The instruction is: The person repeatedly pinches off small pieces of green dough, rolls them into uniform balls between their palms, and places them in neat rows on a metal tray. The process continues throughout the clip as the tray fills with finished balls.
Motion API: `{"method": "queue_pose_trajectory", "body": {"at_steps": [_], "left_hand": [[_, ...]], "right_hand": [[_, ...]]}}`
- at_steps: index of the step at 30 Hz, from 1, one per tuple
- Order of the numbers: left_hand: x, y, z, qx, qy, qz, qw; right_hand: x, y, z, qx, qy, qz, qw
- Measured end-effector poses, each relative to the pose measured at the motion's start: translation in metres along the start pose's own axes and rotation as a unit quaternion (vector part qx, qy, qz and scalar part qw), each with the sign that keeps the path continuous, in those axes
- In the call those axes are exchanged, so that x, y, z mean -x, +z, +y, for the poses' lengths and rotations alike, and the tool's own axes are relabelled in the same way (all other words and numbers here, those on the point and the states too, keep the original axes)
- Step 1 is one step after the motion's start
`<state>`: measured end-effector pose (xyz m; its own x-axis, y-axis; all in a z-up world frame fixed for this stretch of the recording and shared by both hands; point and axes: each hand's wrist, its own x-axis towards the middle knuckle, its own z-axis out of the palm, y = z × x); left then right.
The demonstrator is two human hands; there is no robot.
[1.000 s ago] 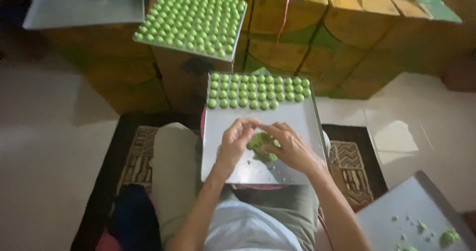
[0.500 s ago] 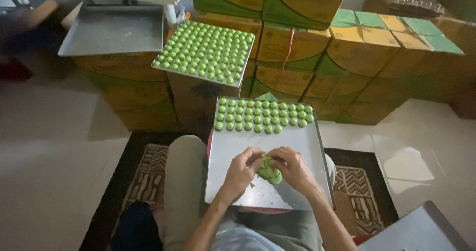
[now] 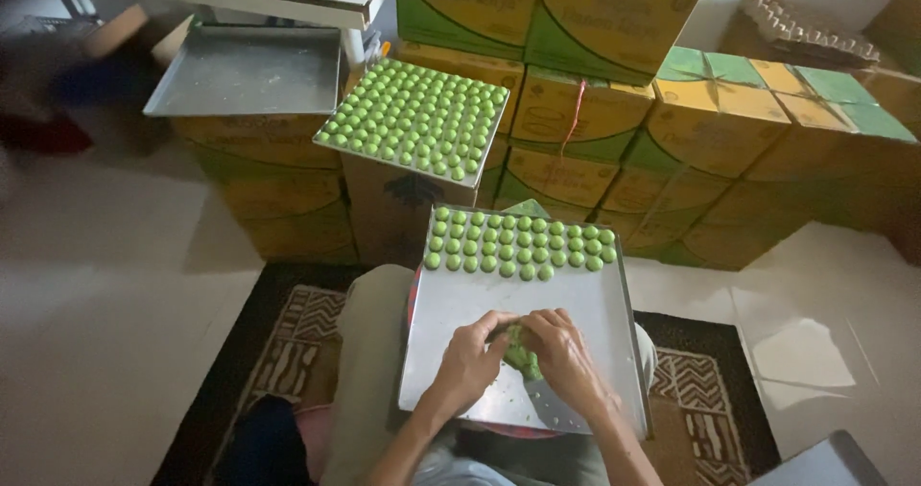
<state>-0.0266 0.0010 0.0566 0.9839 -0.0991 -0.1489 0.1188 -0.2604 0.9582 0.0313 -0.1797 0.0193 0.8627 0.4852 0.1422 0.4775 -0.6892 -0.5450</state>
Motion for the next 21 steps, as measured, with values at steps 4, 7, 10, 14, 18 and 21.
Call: {"method": "queue_pose_trajectory", "body": {"at_steps": [4, 7, 10, 14, 18, 21], "left_hand": [[-0.018, 0.007, -0.033, -0.047, 0.078, 0.017, 0.996], [-0.009, 0.008, -0.021, -0.015, 0.059, 0.029, 0.998], [-0.002, 0.005, -0.016, -0.014, 0.057, 0.033, 0.998], [-0.008, 0.002, -0.009, 0.010, 0.088, 0.049, 0.995], [-0.008, 0.007, -0.007, 0.031, 0.173, 0.034, 0.984], [-0.011, 0.013, -0.002, 0.086, 0.173, 0.036, 0.980]], "right_hand": [[-0.006, 0.007, 0.024, -0.057, -0.002, 0.021, 0.998], [-0.007, 0.006, 0.030, -0.108, 0.039, 0.072, 0.991], [-0.009, 0.012, 0.048, -0.188, 0.118, 0.066, 0.973], [0.003, -0.010, 0.030, -0.253, 0.171, 0.100, 0.947], [0.008, -0.012, 0.022, -0.425, 0.129, 0.130, 0.887], [0.006, -0.002, 0.031, -0.456, 0.104, 0.138, 0.873]]}}
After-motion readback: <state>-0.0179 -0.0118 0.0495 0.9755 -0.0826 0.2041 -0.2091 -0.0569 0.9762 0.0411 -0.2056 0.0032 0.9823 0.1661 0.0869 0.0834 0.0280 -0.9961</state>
